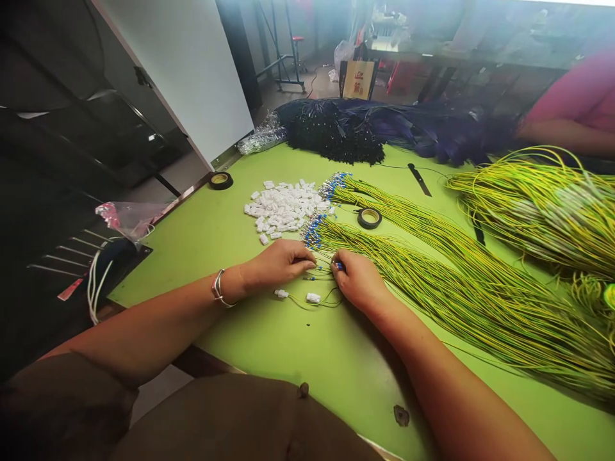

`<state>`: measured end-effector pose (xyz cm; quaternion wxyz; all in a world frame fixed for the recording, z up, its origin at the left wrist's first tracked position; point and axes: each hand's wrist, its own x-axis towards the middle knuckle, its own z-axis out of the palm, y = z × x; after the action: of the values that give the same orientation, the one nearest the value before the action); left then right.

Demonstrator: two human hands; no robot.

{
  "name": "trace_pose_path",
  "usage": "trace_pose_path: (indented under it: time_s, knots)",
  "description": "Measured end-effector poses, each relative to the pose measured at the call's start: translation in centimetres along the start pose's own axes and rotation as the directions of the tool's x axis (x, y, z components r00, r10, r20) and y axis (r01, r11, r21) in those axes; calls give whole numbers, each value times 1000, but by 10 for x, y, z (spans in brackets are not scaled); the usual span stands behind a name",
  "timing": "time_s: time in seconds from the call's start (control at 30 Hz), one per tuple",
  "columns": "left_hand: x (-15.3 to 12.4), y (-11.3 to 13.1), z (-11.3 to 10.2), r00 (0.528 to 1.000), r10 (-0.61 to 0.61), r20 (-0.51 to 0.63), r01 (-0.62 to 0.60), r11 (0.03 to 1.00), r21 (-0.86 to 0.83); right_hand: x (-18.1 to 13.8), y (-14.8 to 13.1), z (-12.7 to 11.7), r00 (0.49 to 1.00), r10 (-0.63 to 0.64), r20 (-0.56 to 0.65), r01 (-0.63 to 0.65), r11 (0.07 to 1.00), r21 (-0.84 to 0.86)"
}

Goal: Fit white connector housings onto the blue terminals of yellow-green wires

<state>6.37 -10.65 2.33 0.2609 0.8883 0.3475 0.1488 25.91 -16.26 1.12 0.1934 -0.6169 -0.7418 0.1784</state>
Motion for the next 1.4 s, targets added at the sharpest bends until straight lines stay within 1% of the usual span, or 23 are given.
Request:
trace_pose_path:
  time_s: [0.1, 0.17, 0.23, 0.3, 0.4, 0.47, 0.5, 0.53, 0.6, 0.67, 0.73, 0.8, 0.87, 0.97, 1.07, 1.2, 1.3, 1.4]
  knots:
    - [1, 1, 4, 1000, -16, -13, 15, 999, -47, -1, 2, 1, 999, -20, -34, 22, 998, 61]
    - [1, 2, 7, 999, -17, -49, 16, 1000, -23, -3, 2, 2, 998, -28, -47, 33, 994, 107]
    - [1, 2, 10, 998, 12, -66, -9, 999, 38, -4, 0, 3, 998, -38, -44, 43, 993, 110]
    - [1, 3, 12, 997, 44, -67, -37, 994, 104, -4, -2, 4, 998, -57, -33, 59, 996, 61]
    - [2, 4, 14, 997, 72, -37, -64, 982, 177, -5, -6, 6, 996, -82, -26, 81, 996, -47]
    - [2, 5, 14, 995, 87, -39, -77, 977, 199, -5, -7, 8, 995, -87, -45, 82, 992, -101]
    - [3, 5, 14, 993, 99, -57, -86, 977, 194, -5, -6, 9, 994, -92, -66, 85, 991, -100]
    - [3, 5, 12, 990, 115, -81, -99, 979, 176, -5, -5, 10, 990, -99, -98, 92, 993, -74]
    - [3, 3, 7, 979, 135, -153, -121, 988, 97, -4, -2, 11, 977, -107, -185, 116, 992, 40]
    - [2, 1, -2, 976, 111, -190, -114, 993, -10, -3, 1, 10, 959, -82, -270, 128, 979, 156]
    - [1, -2, -11, 989, 57, -136, -66, 996, -67, -2, 2, 7, 952, -37, -305, 108, 970, 220]
    - [0, -4, -18, 999, 43, -25, -44, 998, -41, -3, 2, 5, 955, 18, -296, 65, 961, 269]
    - [-1, -4, -20, 996, 75, 57, -77, 997, 25, -4, 1, 3, 961, 64, -270, 29, 945, 325]
    - [-4, -3, -16, 989, 116, 88, -125, 987, 102, -7, 1, 3, 970, 63, -237, 24, 937, 349]
    - [-6, -1, -9, 991, 112, 70, -121, 984, 132, -9, 2, 5, 981, -34, -191, 87, 957, 278]
    - [-7, 4, 2, 992, 118, 49, -125, 978, 167, -11, 1, 6, 978, -194, -72, 199, 978, 58]
    - [-6, 7, 9, 991, 127, 27, -130, 975, 179, -11, -4, 6, 976, -217, -27, 214, 973, -89]
    - [-3, 8, 12, 989, 149, -23, -145, 982, 124, -10, -5, 8, 974, -219, -52, 210, 968, -136]
